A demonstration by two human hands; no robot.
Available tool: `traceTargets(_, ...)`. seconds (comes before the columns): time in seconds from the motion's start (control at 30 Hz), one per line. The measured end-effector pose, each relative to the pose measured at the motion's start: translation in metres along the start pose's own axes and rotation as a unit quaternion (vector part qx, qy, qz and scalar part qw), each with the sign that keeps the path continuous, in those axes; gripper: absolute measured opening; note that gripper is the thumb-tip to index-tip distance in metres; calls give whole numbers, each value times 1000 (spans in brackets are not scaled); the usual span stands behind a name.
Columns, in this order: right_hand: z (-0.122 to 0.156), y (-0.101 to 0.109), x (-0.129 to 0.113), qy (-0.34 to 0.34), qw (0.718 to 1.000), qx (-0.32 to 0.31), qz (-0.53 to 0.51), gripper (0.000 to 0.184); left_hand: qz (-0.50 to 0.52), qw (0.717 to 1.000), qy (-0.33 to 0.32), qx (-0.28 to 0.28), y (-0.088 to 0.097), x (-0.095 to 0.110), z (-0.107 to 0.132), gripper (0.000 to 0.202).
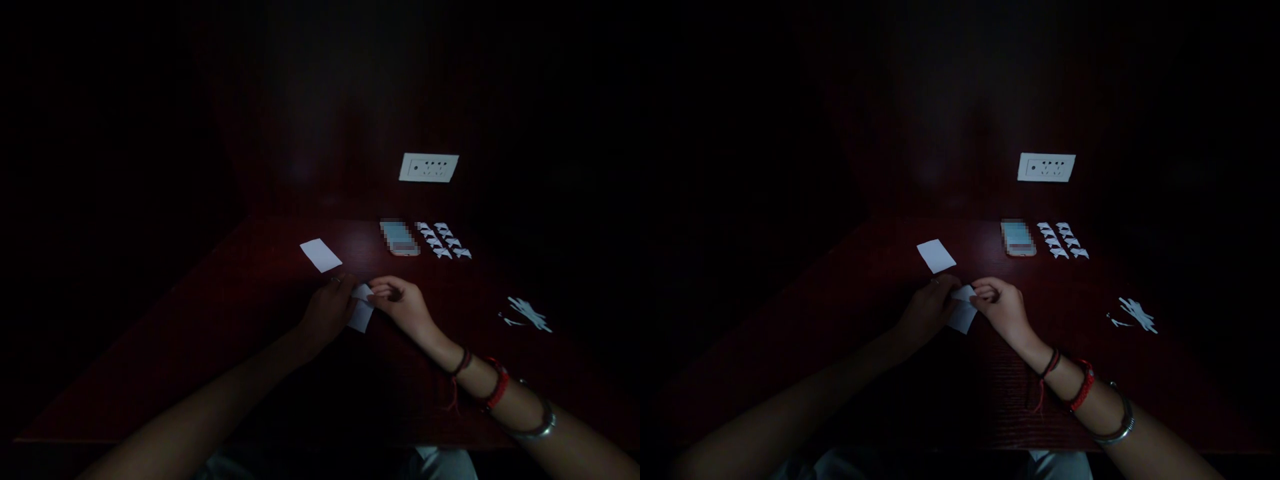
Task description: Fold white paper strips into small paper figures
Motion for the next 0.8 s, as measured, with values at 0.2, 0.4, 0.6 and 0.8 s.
traceTargets(0.2, 5, 6, -19, 38, 991, 25, 129, 19, 72, 997, -30, 15, 4, 1, -1, 17)
traceTargets(0.4, 7, 7, -28, 72, 980, 36, 180, 17, 120, 992, -31, 17, 4, -1, 0, 24)
traceTargets(0.6, 10, 9, -34, 102, 976, 44, 185, 18, 175, 983, -38, 48, 11, 0, 3, 30)
traceTargets(0.8, 12, 8, -34, 105, 981, 45, 157, 22, 234, 968, -34, 81, 16, -2, 7, 31)
Point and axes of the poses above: each hand's wrist, its own z-axis away from the middle knuckle, its own y-axis out of the back of the hand, x = y × z, the point moved 9 cm from there along -z, towards the middle knuckle, and after that the axes turned 14 degrees about -x, right-handed, at the moved point
